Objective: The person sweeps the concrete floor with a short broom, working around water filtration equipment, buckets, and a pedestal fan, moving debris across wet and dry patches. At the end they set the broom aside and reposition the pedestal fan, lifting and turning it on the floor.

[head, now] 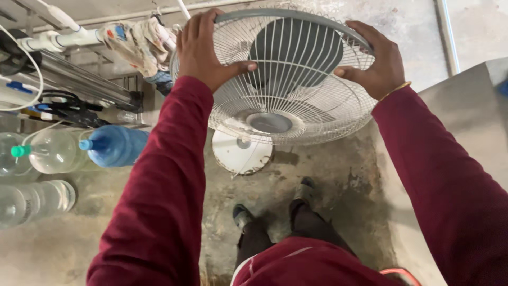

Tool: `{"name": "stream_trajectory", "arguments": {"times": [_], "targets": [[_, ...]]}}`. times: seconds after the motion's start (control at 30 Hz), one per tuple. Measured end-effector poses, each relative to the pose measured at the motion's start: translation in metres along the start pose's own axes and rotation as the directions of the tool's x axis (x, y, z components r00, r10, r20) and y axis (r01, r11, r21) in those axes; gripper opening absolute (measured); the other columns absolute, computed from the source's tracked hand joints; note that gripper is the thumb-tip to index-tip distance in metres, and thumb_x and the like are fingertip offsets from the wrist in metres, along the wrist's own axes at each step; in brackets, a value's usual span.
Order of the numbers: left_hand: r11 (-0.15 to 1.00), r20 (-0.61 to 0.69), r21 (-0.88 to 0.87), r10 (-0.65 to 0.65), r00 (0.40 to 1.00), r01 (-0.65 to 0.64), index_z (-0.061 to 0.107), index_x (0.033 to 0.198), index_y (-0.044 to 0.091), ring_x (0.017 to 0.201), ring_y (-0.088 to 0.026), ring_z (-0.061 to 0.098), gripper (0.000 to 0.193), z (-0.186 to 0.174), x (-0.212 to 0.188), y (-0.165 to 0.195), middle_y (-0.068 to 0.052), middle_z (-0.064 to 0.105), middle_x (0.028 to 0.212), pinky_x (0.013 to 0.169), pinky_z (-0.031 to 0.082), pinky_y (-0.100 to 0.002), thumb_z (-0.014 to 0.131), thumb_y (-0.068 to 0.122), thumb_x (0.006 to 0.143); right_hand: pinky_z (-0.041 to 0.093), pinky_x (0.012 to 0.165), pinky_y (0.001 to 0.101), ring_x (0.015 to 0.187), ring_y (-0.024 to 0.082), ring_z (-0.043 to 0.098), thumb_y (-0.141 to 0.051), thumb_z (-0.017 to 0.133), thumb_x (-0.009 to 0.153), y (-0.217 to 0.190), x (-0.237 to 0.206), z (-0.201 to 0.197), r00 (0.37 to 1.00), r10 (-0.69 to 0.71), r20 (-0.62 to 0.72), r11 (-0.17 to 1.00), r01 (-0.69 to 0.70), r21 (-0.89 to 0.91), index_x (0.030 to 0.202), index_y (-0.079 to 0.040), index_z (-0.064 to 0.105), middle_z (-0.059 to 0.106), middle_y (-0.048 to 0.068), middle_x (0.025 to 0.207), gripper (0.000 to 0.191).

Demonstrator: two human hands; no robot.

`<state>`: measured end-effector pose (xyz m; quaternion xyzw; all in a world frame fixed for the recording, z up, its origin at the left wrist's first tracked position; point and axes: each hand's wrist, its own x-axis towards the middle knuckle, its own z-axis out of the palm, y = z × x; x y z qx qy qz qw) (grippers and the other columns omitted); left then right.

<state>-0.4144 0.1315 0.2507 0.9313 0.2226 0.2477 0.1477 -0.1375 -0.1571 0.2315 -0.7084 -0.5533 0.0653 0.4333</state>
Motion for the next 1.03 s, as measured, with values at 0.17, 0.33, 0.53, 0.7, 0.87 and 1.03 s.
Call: {"name": "stream_trajectory", "arguments": {"times": [0.17, 0.33, 0.53, 0.7, 0.87, 1.03], "targets": [[1.000, -0.049, 0.025, 0.007, 0.999, -0.006, 0.041, 0.150, 0.007, 0.141, -0.040, 0.040, 0.120, 0.023, 0.034, 0.008, -0.015, 0.050, 0.146, 0.120, 0.024, -0.058, 0.095, 0.076, 0.067, 0.052, 0.115, 0.0439, 0.134, 0.033, 0.065, -0.071, 0.083, 0.085, 0.041, 0.020, -0.011, 0.997, 0.005, -0.078, 0.998, -0.010, -0.060, 0.151, -0.002, 0.055, 0.062, 0.019, 0.146, 0.099], [0.998, -0.058, 0.059, -0.015, 0.998, 0.018, 0.043, 0.149, 0.007, 0.139, -0.040, 0.040, 0.119, 0.036, 0.063, 0.014, -0.016, 0.050, 0.145, 0.117, 0.025, -0.059, 0.098, 0.075, 0.068, 0.047, 0.121, 0.0447, 0.142, 0.034, 0.055, -0.060, 0.085, 0.096, 0.072, 0.015, -0.004, 0.970, 0.116, -0.216, 0.985, -0.141, -0.103, 0.156, -0.002, 0.047, 0.055, 0.018, 0.151, 0.091], [0.997, 0.004, -0.022, -0.068, 0.998, 0.068, 0.044, 0.151, 0.006, 0.139, -0.045, 0.039, 0.109, 0.032, 0.092, 0.015, -0.020, 0.049, 0.147, 0.114, 0.033, -0.058, 0.097, 0.062, 0.073, 0.037, 0.118, 0.0479, 0.144, 0.042, 0.043, -0.053, 0.086, 0.089, 0.100, 0.009, -0.005, 0.930, 0.309, -0.199, 0.946, -0.322, -0.033, 0.156, 0.004, 0.033, 0.043, 0.029, 0.153, 0.103], [0.993, 0.035, -0.013, -0.114, 0.993, 0.115, 0.042, 0.152, 0.007, 0.140, -0.044, 0.040, 0.105, 0.029, 0.110, 0.007, -0.022, 0.048, 0.148, 0.115, 0.032, -0.059, 0.094, 0.062, 0.078, 0.036, 0.120, 0.0476, 0.148, 0.044, 0.038, -0.056, 0.081, 0.092, 0.097, 0.023, 0.001, 0.896, 0.379, -0.233, 0.918, -0.395, -0.024, 0.161, 0.002, 0.020, 0.036, 0.031, 0.157, 0.109], [0.984, 0.087, -0.018, -0.176, 0.981, 0.178, 0.039, 0.154, 0.008, 0.141, -0.044, 0.037, 0.103, 0.026, 0.119, -0.014, -0.022, 0.044, 0.150, 0.115, 0.028, -0.059, 0.092, 0.059, 0.083, 0.037, 0.120, 0.0470, 0.149, 0.042, 0.037, -0.060, 0.075, 0.090, 0.086, 0.045, 0.006, 0.870, 0.451, -0.198, 0.887, -0.461, -0.003, 0.164, -0.009, 0.018, 0.035, 0.028, 0.160, 0.107], [0.978, 0.096, -0.051, -0.196, 0.976, 0.201, 0.037, 0.156, 0.010, 0.144, -0.041, 0.036, 0.101, 0.025, 0.108, -0.038, -0.020, 0.043, 0.151, 0.119, 0.027, -0.058, 0.089, 0.061, 0.086, 0.036, 0.122, 0.0470, 0.151, 0.042, 0.035, -0.062, 0.076, 0.089, 0.078, 0.055, 0.019, 0.882, 0.443, -0.158, 0.889, -0.456, -0.052, 0.165, -0.014, 0.019, 0.035, 0.026, 0.161, 0.106]]}}
